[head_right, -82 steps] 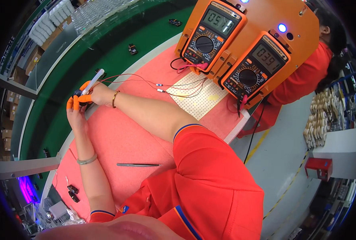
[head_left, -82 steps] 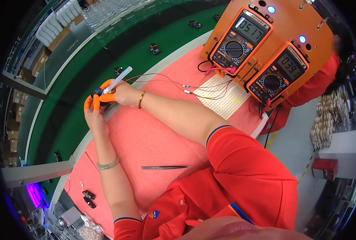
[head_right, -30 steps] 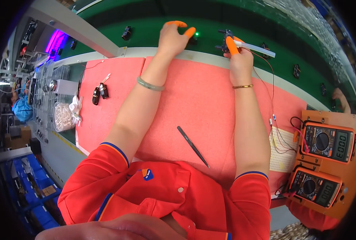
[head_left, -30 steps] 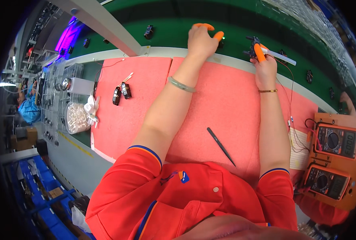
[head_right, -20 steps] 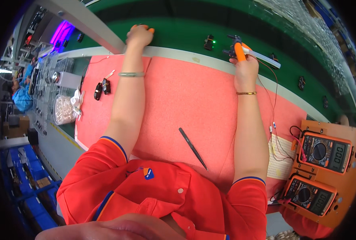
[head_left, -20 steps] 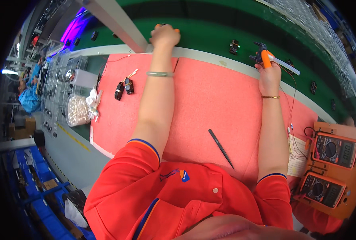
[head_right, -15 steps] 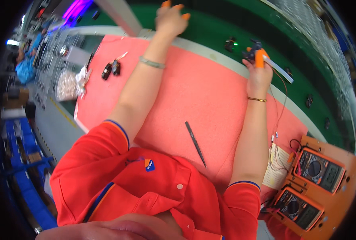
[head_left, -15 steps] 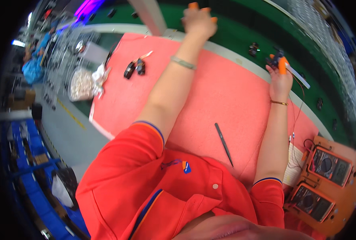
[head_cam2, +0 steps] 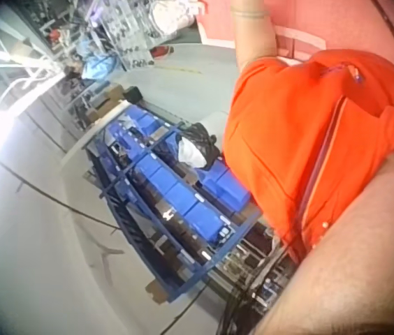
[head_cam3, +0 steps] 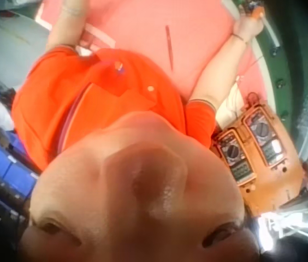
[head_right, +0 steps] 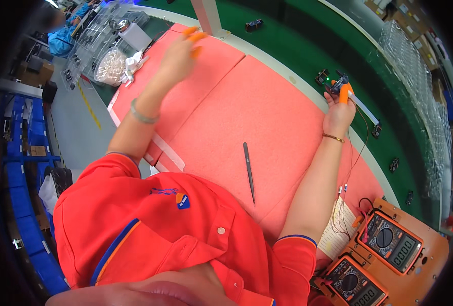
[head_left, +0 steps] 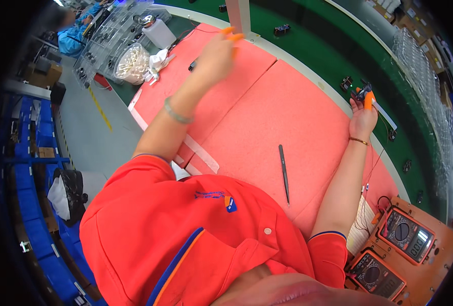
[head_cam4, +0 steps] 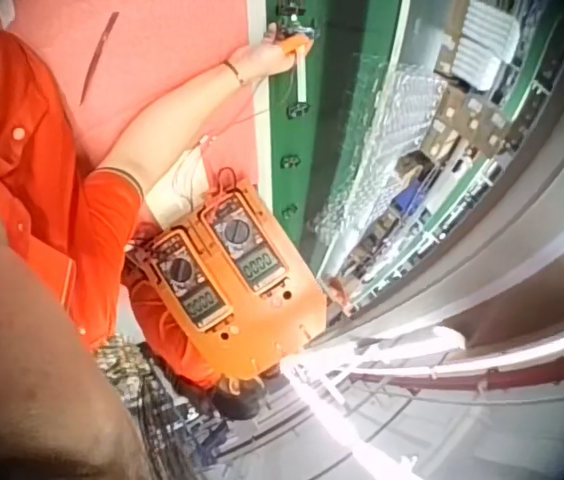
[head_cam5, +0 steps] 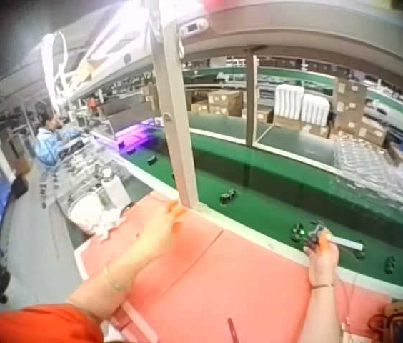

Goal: Testing the voltage or resistance of small electronic components using multimeters at a factory workstation.

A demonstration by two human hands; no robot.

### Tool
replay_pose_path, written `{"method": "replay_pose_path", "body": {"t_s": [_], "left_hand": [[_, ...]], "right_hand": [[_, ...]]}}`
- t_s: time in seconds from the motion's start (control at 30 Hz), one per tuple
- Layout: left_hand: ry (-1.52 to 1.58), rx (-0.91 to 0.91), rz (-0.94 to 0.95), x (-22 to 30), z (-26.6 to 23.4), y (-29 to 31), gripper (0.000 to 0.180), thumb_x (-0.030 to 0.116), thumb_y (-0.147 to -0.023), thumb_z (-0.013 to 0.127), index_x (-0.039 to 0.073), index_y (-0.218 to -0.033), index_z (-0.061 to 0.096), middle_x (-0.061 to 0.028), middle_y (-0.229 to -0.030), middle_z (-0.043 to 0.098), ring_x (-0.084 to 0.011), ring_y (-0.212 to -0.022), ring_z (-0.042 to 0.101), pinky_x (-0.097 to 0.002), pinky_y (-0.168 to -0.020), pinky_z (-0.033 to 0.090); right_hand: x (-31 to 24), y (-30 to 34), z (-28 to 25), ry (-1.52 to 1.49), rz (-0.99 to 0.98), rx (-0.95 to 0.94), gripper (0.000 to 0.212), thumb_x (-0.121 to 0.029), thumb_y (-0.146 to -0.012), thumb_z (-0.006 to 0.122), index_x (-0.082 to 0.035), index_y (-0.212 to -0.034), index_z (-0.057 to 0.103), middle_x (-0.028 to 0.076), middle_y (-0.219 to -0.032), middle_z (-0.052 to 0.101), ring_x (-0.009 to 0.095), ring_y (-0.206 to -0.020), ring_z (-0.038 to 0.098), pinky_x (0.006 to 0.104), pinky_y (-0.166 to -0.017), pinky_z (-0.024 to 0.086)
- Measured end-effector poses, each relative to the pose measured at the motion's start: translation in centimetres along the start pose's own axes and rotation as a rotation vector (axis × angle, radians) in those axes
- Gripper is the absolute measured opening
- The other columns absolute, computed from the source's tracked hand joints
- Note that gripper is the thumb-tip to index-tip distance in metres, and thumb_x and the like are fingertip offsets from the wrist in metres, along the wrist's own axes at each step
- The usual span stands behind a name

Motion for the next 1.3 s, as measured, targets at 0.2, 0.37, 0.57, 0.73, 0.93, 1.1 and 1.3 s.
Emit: {"method": "replay_pose_path", "body": {"t_s": [0.2, 0.37, 0.57, 0.73, 0.93, 1.1, 1.3], "left_hand": [[-0.227, -0.292, -0.386, -5.5, -2.3, 4.4, 0.038, 0.003, -0.075, 0.049, 0.008, -0.112, 0.047, -0.0168, -0.099, 0.054, -0.0321, -0.085, 0.053, -0.0353, -0.076, 0.042], [-0.102, -0.237, -0.363, -5.7, -3.0, 3.7, 0.04, 0.003, -0.075, 0.051, 0.009, -0.114, 0.046, -0.0155, -0.089, 0.057, -0.0279, -0.08, 0.056, -0.0338, -0.073, 0.044], [0.616, -0.01, -0.14, 2.0, 0.1, -0.6, 0.044, 0.003, -0.073, 0.056, 0.01, -0.116, 0.045, -0.0085, -0.09, 0.054, -0.0173, -0.081, 0.054, -0.0284, -0.071, 0.044], [1.094, -0.294, -0.234, 12.5, 6.9, -4.0, 0.044, 0.002, -0.074, 0.055, 0.004, -0.117, 0.043, -0.0073, -0.094, 0.05, -0.0142, -0.085, 0.051, -0.024, -0.075, 0.043], [1.337, -0.401, -0.424, 16.7, 9.6, -5.0, 0.04, 0.002, -0.078, 0.051, -0.004, -0.116, 0.039, -0.0085, -0.098, 0.049, -0.0134, -0.083, 0.05, -0.0222, -0.073, 0.044], [1.384, -0.445, -0.444, 16.1, 9.9, -5.0, 0.04, 0.002, -0.078, 0.051, -0.003, -0.116, 0.039, -0.0081, -0.098, 0.049, -0.0134, -0.08, 0.051, -0.0222, -0.071, 0.044], [1.327, -0.432, -0.473, 14.9, 8.6, -4.5, 0.04, 0.004, -0.079, 0.051, -0.003, -0.117, 0.039, -0.0086, -0.098, 0.049, -0.0133, -0.08, 0.05, -0.022, -0.07, 0.044]], "right_hand": [[0.0, -0.3, -0.1, 0.03, -0.039, 0.003, 0.029, -0.018, -0.087, 0.039, 0.0, -0.109, 0.045, 0.012, -0.097, 0.054, 0.018, -0.083, 0.054, 0.0277, -0.07, 0.047], [-0.4, 0.4, 1.2, -0.035, -0.101, -0.059, 0.027, -0.012, -0.085, 0.044, 0.0, -0.109, 0.046, 0.01, -0.096, 0.054, 0.016, -0.082, 0.054, 0.0265, -0.07, 0.047], [-0.7, 1.1, 2.6, 0.133, -0.216, -0.114, 0.029, -0.003, -0.08, 0.05, -0.002, -0.109, 0.048, 0.008, -0.096, 0.054, 0.014, -0.083, 0.053, 0.0247, -0.071, 0.047], [-1.0, 2.1, 3.2, 0.097, -0.238, -0.177, 0.03, -0.003, -0.078, 0.053, -0.002, -0.108, 0.049, 0.007, -0.096, 0.054, 0.014, -0.084, 0.053, 0.0236, -0.073, 0.046], [-1.3, 2.2, 3.4, 0.284, -0.249, -0.136, 0.033, -0.004, -0.077, 0.056, -0.001, -0.108, 0.047, 0.007, -0.097, 0.054, 0.011, -0.086, 0.052, 0.0206, -0.075, 0.042], [-2.2, 2.9, 3.8, 0.449, -0.35, -0.131, 0.035, -0.005, -0.075, 0.058, -0.002, -0.108, 0.047, 0.007, -0.093, 0.056, 0.011, -0.082, 0.053, 0.0194, -0.07, 0.042], [-0.8, 1.5, 2.8, 0.345, -0.325, -0.118, 0.035, -0.006, -0.075, 0.058, -0.003, -0.108, 0.048, 0.006, -0.09, 0.055, 0.01, -0.079, 0.052, 0.0188, -0.067, 0.041]]}}
Point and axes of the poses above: each hand's wrist, its own y-axis away from the middle knuckle, its own z-axis out of the palm, x = y × z, the point moved 2 cm from there along -y, towards the middle knuckle
